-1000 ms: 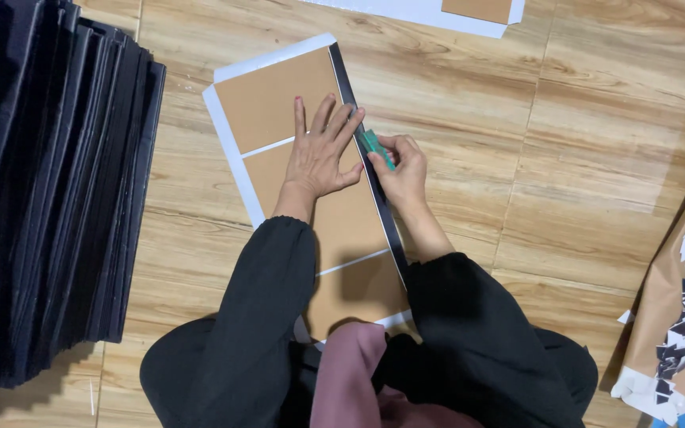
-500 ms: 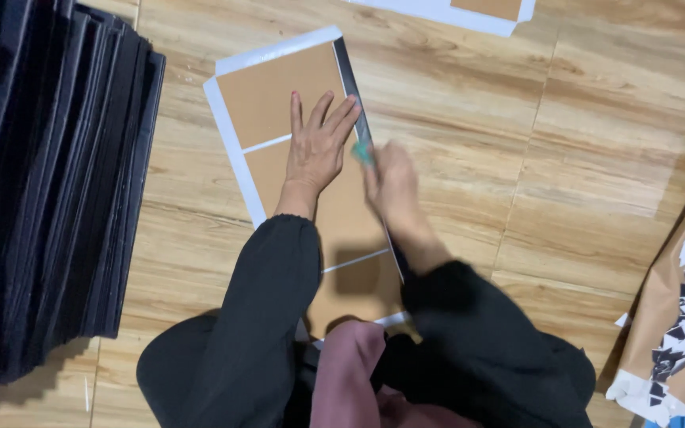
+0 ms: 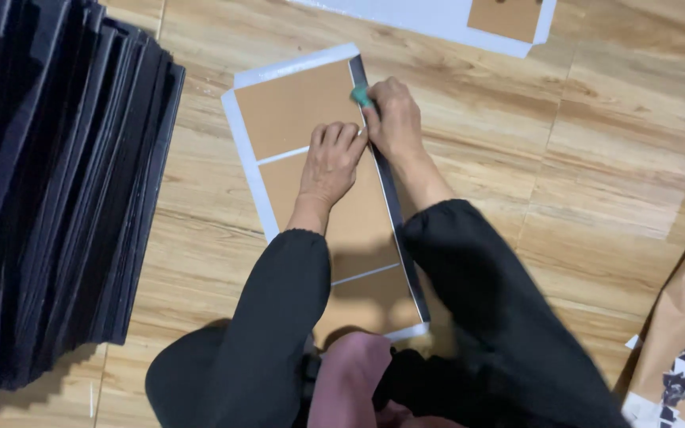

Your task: Assembling box covers by aligning paper sheets with cardboard templates and smoothing them with a hand tool

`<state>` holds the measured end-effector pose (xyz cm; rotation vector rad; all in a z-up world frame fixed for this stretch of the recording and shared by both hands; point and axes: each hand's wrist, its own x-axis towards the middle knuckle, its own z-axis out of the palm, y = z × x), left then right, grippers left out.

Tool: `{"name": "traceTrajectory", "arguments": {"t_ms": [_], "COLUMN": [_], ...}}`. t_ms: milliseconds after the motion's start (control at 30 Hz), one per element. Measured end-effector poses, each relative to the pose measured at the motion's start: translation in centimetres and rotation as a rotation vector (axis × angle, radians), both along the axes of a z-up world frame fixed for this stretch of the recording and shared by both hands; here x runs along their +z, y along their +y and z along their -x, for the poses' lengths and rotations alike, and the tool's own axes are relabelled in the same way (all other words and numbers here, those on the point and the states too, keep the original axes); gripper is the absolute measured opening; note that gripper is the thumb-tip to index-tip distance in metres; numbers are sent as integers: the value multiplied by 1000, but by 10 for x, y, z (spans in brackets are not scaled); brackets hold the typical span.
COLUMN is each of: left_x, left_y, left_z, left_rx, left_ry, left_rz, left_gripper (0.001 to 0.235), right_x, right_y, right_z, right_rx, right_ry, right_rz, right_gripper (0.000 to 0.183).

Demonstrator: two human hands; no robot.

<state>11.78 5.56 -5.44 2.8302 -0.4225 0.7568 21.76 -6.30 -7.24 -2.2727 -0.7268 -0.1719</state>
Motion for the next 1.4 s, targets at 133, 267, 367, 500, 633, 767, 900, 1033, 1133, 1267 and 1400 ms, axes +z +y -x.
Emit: {"name": "traceTrajectory", "arguments": {"t_ms": [133, 267, 367, 500, 633, 767, 900, 1033, 1133, 1267, 1400], "left_x": [-7, -4, -5, -6, -2, -8, -3, -15, -23, -31, -22], "left_y": [-2, -1, -3, -3, -2, -3, -4, -4, -4, -6, -12], "left_z": [1, 0, -1, 2, 0, 0, 1, 0, -5, -2, 2], "left_rx": [25, 33, 29, 51, 46, 44, 29, 45, 30, 49, 113], "left_ry": [18, 5, -15, 10, 30, 40, 5, 39, 30, 104, 196], "left_rz": [-19, -9, -27, -36, -34, -22, -17, 85, 107, 88, 26], "left_gripper": [31, 27, 4, 24, 30, 31, 26, 17, 13, 14, 25], "right_x": [-15, -13, -10, -19, 0, 1, 0, 19, 18, 12, 1], "right_y": [-8, 7, 7, 15, 15, 6, -12, -37, -56, -82, -100], "right_z": [-26, -14, -24, -36, -51, -34, -31, 42, 95, 105, 135], "right_rx": [89, -97, 42, -4, 190, 18, 22, -17, 41, 148, -43], "right_ry": [84, -106, 58, -111, 91, -43, 207, 138, 170, 441, 286], "right_rz": [21, -62, 78, 10, 123, -49, 120, -30, 19, -66, -25], "right_gripper": [12, 19, 22, 15, 16, 13, 16, 21, 16, 25, 21]}}
